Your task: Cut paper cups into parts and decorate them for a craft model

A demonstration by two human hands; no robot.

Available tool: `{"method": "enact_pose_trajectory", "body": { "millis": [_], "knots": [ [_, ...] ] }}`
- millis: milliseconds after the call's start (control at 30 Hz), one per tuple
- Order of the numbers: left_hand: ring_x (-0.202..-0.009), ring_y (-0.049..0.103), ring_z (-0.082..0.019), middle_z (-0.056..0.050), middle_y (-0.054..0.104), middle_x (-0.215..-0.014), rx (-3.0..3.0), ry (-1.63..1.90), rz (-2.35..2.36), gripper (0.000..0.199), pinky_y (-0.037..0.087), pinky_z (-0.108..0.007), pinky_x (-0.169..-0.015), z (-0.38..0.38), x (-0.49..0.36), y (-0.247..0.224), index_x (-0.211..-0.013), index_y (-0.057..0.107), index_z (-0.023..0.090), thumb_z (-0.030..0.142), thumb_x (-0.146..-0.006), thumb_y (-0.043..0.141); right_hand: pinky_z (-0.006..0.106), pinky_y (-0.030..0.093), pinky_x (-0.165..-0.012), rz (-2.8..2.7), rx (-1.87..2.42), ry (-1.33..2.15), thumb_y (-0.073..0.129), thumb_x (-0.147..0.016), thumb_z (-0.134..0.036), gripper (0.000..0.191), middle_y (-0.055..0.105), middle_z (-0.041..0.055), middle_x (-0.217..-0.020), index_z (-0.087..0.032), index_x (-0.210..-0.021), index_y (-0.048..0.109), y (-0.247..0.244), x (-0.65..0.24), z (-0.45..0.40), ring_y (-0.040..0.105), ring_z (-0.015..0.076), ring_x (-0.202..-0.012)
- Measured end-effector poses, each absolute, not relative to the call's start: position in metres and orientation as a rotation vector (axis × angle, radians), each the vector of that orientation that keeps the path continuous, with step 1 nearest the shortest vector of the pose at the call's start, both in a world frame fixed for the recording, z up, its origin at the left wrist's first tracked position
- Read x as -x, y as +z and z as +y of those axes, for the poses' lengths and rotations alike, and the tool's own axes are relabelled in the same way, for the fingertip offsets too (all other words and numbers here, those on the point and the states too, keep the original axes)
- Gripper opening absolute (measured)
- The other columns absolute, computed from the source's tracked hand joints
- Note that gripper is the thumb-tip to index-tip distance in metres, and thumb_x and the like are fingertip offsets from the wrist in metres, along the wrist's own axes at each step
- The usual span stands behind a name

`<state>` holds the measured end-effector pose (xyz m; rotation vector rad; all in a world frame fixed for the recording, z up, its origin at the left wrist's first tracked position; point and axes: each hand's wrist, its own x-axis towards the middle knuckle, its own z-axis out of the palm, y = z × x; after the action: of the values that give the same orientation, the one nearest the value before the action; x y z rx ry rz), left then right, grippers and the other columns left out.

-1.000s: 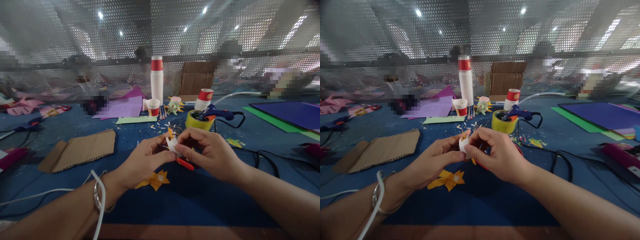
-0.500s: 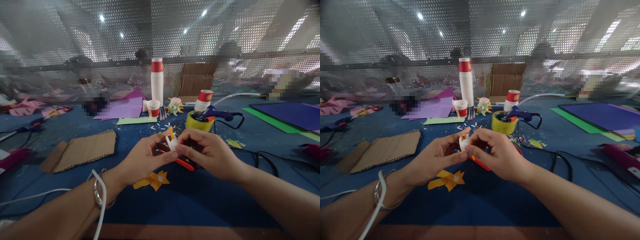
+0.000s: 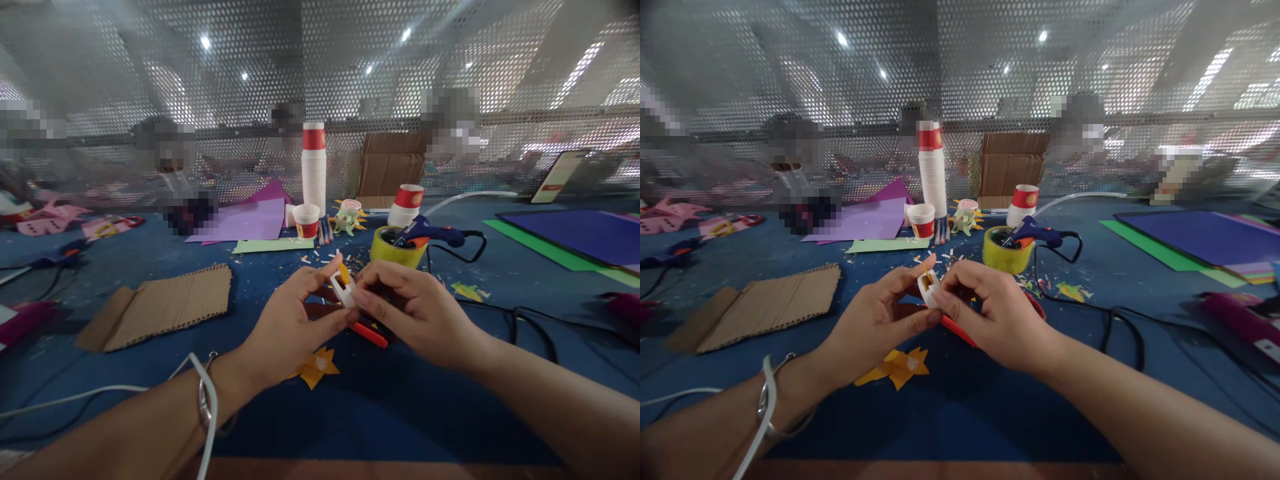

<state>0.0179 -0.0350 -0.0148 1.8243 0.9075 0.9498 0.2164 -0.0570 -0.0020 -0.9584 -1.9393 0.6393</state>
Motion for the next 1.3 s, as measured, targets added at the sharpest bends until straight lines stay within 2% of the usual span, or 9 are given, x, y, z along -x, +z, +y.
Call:
{"method": "enact_pose_trajectory", "body": {
  "millis": [167,433,600,833,1300],
  "knots": [
    [-0.098,0.064,-0.019,-0.004,0.059,-0.108,-1.93,0.984,0.9,0.068,0.062,-0.036,-0.086,-0.0358,-0.017,-0.0142,-0.146,0.052,0.029,0.036,-0.082,0.075,0.028,0.045,-0.066,-1.937,0.972,0.649,0.055,-0.098,-0.029,0.02,0.06,0.0014,-0.077,-0.019,-0.082,0.06,-0.0018,-0.2164,-0.0588,0.056,0.0143,-0.071],
    [-0.101,0.063,-0.018,-0.003,0.055,-0.108,-2.006,1.02,0.845,0.068,0.061,-0.038,-0.093,-0.033,-0.0147,-0.0229,-0.148,0.049,0.037,0.034,-0.085,0.074,0.029,0.041,-0.063,-1.958,1.014,0.629,0.05,-0.1,-0.029,0.025,0.055,0.0001,-0.074,-0.019,-0.078,0.059,-0.0016,-0.2147,-0.0575,0.051,0.0137,-0.068],
    [-0.098,0.065,-0.019,-0.003,0.056,-0.105,-2.012,1.004,0.897,0.068,0.061,-0.041,-0.094,-0.0332,-0.0159,-0.0212,-0.146,0.052,0.032,0.031,-0.083,0.075,0.029,0.04,-0.063,-1.993,1.046,0.552,0.048,-0.101,-0.026,0.028,0.053,-0.0001,-0.072,-0.02,-0.075,0.056,-0.0024,-0.2131,-0.0573,0.049,0.0138,-0.067],
    [-0.092,0.065,-0.019,-0.003,0.057,-0.101,-2.063,0.987,0.957,0.068,0.061,-0.041,-0.09,-0.0321,-0.0159,-0.0177,-0.146,0.054,0.027,0.033,-0.082,0.074,0.028,0.043,-0.066,-1.997,1.059,0.548,0.048,-0.102,-0.024,0.027,0.058,0.0007,-0.076,-0.02,-0.078,0.057,-0.0029,-0.2121,-0.0582,0.054,0.0133,-0.07],
    [-0.097,0.063,-0.02,-0.002,0.056,-0.102,-1.991,0.977,0.91,0.067,0.061,-0.041,-0.09,-0.0307,-0.0147,-0.0198,-0.145,0.053,0.032,0.034,-0.082,0.076,0.029,0.043,-0.066,-2.03,1.05,0.482,0.049,-0.101,-0.023,0.024,0.057,0.0012,-0.075,-0.021,-0.077,0.055,-0.0007,-0.2125,-0.0592,0.052,0.0152,-0.069]
  ]
}}
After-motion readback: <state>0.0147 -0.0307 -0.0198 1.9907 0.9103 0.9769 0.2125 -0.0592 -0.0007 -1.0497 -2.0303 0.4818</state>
